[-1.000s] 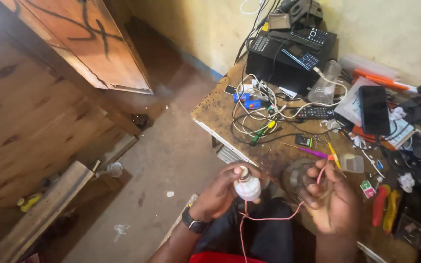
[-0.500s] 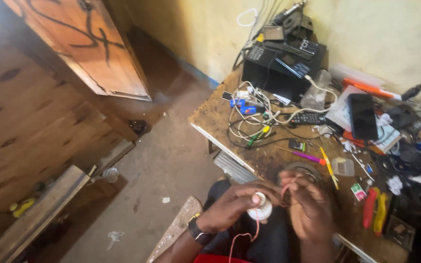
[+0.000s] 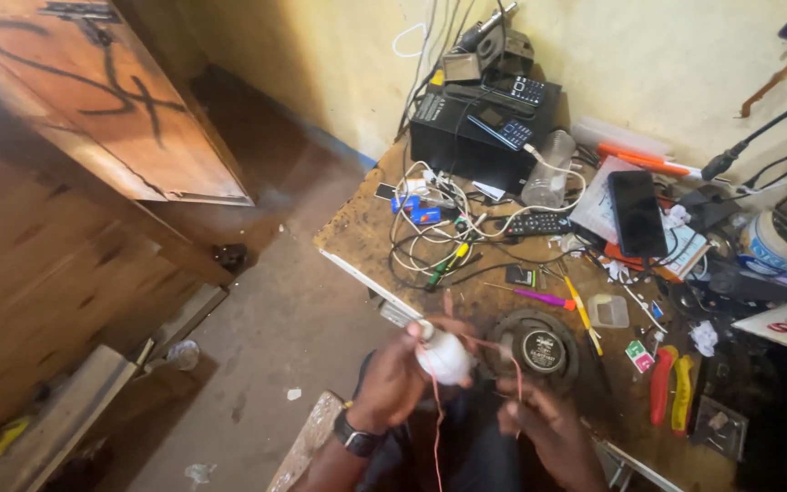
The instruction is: Repairing a speaker by stripping wires and soldering them to the speaker terminals on a workbench.
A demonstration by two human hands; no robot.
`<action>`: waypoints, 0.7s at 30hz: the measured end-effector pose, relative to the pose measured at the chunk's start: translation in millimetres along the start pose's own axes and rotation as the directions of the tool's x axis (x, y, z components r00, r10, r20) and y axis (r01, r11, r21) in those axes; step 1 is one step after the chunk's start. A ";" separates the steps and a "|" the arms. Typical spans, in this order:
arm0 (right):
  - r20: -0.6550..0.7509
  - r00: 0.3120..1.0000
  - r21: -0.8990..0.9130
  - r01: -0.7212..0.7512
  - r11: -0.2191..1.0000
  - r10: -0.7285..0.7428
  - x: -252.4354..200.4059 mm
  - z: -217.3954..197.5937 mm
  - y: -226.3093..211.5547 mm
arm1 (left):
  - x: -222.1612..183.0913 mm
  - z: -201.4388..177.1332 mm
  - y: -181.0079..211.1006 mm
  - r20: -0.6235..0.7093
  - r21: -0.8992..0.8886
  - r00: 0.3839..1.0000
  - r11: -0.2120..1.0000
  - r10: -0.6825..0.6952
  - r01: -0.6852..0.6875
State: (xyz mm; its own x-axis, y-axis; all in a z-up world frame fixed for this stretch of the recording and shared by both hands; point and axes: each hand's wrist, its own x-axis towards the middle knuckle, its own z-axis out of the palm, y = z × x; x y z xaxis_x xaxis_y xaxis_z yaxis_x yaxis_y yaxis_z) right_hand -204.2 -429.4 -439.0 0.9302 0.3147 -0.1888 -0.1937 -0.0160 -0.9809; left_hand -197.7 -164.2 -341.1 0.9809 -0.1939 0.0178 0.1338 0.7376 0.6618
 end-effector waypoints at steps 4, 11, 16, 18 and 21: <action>-0.048 0.973 0.054 -0.225 0.973 0.227 -6.3 -9.0 57.4 | 21.7 -24.3 -9.2 -0.228 0.062 0.969 0.994 0.098 -0.086; -0.480 0.769 -0.800 -0.186 0.570 -0.423 25.8 -28.0 53.9 | 38.0 -26.5 -18.3 -0.285 0.074 0.958 0.997 0.029 -0.008; -0.102 0.762 -0.918 0.176 0.356 -0.640 75.7 -42.2 61.9 | 44.6 -21.7 -17.0 -0.259 0.033 0.966 0.999 0.005 0.004; -0.079 0.786 -0.895 0.215 0.392 -0.613 92.1 -53.6 51.3 | 47.5 -22.9 -18.4 -0.236 -0.004 0.971 0.999 0.033 -0.035; -0.050 0.844 -0.893 0.202 0.402 -0.535 102.3 -66.1 42.6 | 41.8 -20.7 -19.7 -0.243 -0.061 0.968 0.996 0.056 -0.072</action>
State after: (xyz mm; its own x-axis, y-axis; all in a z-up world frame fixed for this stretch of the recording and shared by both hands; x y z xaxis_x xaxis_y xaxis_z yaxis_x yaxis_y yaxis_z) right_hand -96.6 -460.7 -503.1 0.9039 0.2265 0.3628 0.3883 -0.7903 -0.4739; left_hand -156.4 -173.5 -368.9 0.9917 0.0107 -0.1285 0.0708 0.7877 0.6120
